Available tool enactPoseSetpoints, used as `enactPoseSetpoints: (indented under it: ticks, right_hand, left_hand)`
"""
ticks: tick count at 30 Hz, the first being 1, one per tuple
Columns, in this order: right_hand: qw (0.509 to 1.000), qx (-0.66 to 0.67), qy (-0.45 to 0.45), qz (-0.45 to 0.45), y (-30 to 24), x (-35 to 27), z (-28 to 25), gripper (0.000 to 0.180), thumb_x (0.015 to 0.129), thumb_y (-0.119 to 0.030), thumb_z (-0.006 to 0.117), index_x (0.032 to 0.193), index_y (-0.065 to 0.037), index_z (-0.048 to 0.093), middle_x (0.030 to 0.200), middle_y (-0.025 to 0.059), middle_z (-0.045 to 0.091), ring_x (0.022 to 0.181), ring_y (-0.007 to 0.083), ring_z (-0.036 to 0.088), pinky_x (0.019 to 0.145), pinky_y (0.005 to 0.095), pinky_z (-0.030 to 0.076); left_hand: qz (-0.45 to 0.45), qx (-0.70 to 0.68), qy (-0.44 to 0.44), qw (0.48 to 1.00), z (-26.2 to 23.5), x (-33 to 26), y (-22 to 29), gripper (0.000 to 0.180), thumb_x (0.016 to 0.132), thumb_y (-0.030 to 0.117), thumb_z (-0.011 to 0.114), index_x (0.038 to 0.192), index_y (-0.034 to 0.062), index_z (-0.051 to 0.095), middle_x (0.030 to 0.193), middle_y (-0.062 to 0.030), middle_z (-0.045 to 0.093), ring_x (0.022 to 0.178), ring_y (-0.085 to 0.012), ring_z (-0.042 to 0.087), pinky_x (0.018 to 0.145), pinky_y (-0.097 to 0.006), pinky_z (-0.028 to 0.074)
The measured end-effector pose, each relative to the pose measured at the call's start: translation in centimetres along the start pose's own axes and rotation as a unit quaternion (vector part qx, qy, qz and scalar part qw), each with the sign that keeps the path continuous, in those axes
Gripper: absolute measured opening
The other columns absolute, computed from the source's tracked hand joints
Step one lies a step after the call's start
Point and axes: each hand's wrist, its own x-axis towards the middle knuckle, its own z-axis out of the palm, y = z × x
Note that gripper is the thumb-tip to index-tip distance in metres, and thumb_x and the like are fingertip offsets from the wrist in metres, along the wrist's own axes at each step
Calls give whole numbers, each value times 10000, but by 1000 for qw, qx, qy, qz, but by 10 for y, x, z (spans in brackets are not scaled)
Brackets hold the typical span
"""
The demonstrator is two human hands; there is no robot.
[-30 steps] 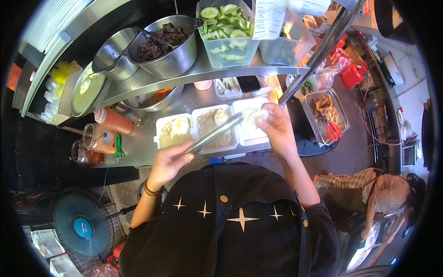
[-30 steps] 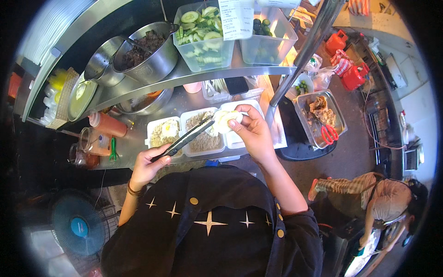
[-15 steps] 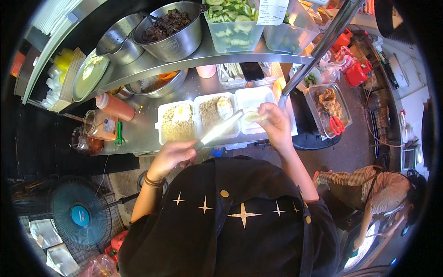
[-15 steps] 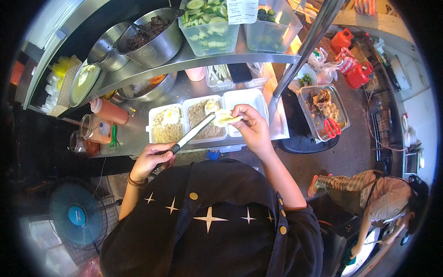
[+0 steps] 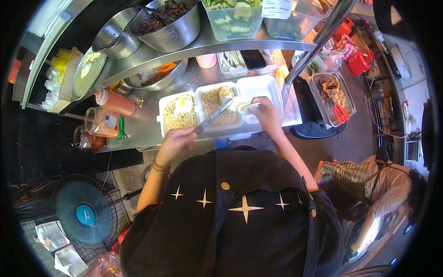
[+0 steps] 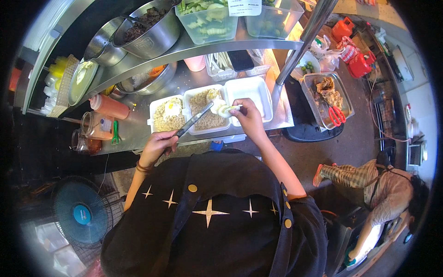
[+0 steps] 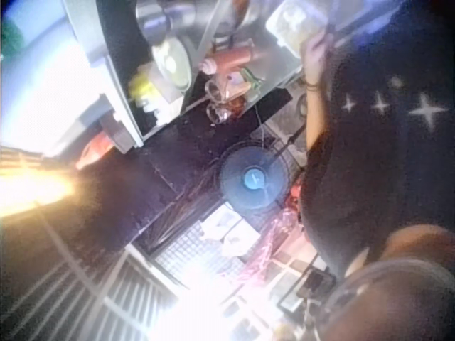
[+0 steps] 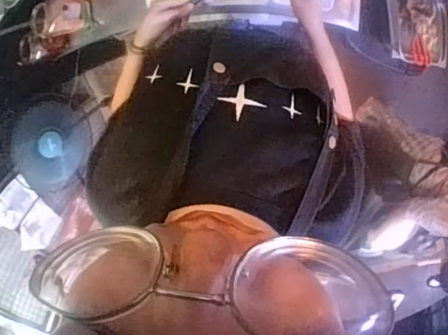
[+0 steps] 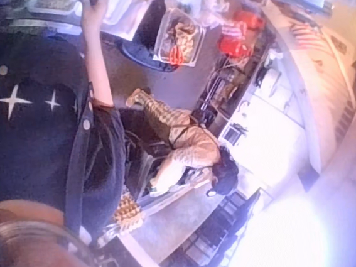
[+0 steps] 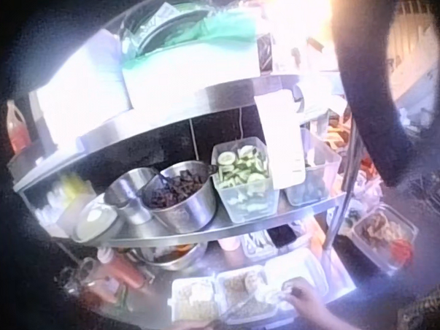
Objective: The person assembles food into white styrofoam containers using tongs and scissors. They add rice, sliced cucumber, fried chicken, and a dark meat topping, cutting the chicken into smaller pieces before placing it in the boxes.
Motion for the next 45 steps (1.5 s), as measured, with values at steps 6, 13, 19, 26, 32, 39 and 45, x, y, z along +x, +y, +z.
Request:
enactPoseSetpoints:
  ticks: [6,13,19,26,32,39,45]
  right_hand:
    - [989,-90,-3,120,66,2,25,233,762,-42,687,970,26,606,838,104,620,721,161,604,664,285,488]
    - [960,-264,-16,-88,99,0,49,247,700,-87,693,929,-11,640,856,169,614,781,313,611,722,369,488]
    - [980,-188,13,65,62,1,40,213,721,-60,713,915,-31,631,779,72,605,700,201,590,697,298,481]
    - [991,58,-64,104,44,13,36,390,735,-54,729,1078,-81,545,851,26,632,792,103,578,709,248,461]
    - [997,-34,-65,18,13,27,46,444,745,-47,730,1135,-61,518,936,63,624,800,144,610,734,267,486]
    - [925,-239,6,-296,-116,80,14,242,763,-103,682,990,-52,615,978,119,601,925,291,581,802,357,458]
    - [885,-291,51,-361,-204,168,-2,137,792,-119,629,900,-37,649,863,130,628,814,326,603,738,384,474]
  left_hand:
    - [-64,34,10,997,5,43,-49,272,869,223,592,1059,44,668,584,26,536,479,-26,441,433,-195,333]
    - [80,324,152,930,21,52,-45,286,815,190,608,1083,100,650,759,-181,629,695,-314,620,631,-350,481]
    - [139,319,179,920,4,27,-34,355,804,221,647,1144,124,622,863,-199,637,761,-334,633,665,-369,489]
    - [130,342,94,926,-15,11,-35,365,791,238,669,1139,133,633,830,-185,646,719,-310,637,650,-339,486]
    - [-35,178,177,967,-51,-6,-43,263,780,230,643,1015,122,692,724,-165,648,652,-287,639,631,-349,489]
    - [-74,423,239,871,-82,-19,-85,277,808,259,611,1037,120,683,544,-97,572,496,-198,589,516,-333,445]
    - [-87,478,225,845,-61,-43,-22,316,781,392,614,977,150,668,857,-182,650,809,-378,622,698,-469,492]
